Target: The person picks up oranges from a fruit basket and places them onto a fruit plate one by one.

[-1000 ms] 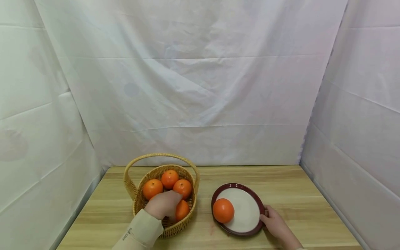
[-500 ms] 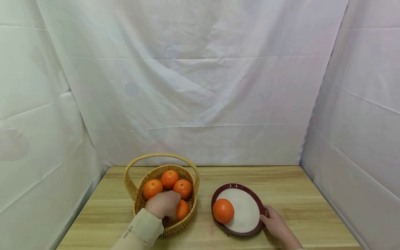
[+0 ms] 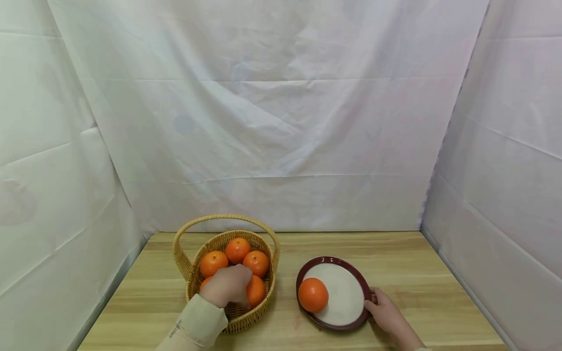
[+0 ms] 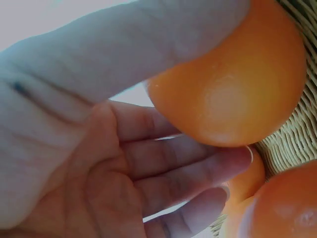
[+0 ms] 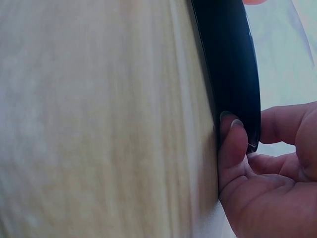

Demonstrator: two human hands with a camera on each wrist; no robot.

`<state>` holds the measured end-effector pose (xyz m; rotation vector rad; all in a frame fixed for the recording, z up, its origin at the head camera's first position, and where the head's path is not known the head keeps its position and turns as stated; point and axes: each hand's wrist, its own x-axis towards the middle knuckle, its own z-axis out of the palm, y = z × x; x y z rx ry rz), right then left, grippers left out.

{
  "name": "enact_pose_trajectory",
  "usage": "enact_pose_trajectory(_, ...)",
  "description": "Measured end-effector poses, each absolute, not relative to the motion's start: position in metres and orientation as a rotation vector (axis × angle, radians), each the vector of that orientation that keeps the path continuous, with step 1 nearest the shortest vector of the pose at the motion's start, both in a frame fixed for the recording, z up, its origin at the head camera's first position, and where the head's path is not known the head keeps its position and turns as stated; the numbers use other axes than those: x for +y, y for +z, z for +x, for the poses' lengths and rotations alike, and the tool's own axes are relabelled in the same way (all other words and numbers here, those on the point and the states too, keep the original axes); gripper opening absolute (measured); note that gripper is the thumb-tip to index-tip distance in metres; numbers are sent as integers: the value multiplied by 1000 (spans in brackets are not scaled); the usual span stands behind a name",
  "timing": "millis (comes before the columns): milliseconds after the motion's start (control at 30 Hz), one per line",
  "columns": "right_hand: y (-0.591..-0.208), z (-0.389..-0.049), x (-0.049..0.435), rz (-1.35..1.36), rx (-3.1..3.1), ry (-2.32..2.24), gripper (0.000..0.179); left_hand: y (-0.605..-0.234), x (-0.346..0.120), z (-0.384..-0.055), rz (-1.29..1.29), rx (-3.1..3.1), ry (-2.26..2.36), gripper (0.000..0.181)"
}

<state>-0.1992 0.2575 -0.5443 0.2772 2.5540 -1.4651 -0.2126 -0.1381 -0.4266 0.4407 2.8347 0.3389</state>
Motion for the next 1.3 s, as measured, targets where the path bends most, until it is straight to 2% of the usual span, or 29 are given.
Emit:
enact_pose_trajectory(333,-545,-201,258,284,2526,-1490,45,-430,-137,-213,545,2882,317,32)
enact_pose_trajectory(533,-546,-201,258,283,2535,-1489,45,-428,-136,-214,601,2930,257,70)
enact_pose_trajectory(633,-546,-201,258,281,2538,-1493,44,-424,-137,-212,593,2941,271,71)
enact_pose_trajectory(700,-546,-200,258,276,2539,-1494,44,-423,-137,-211,583,2945,295,79)
enact_pose_trajectory(1067,-545,-200,258,289,2525,-1500,44,-423,-144,-209,601,2951,401,90)
enact_pose_trajectory(1300,-545,-200,258,286,2522,-1501,43,-419,-145,-204,552,2912,531,90)
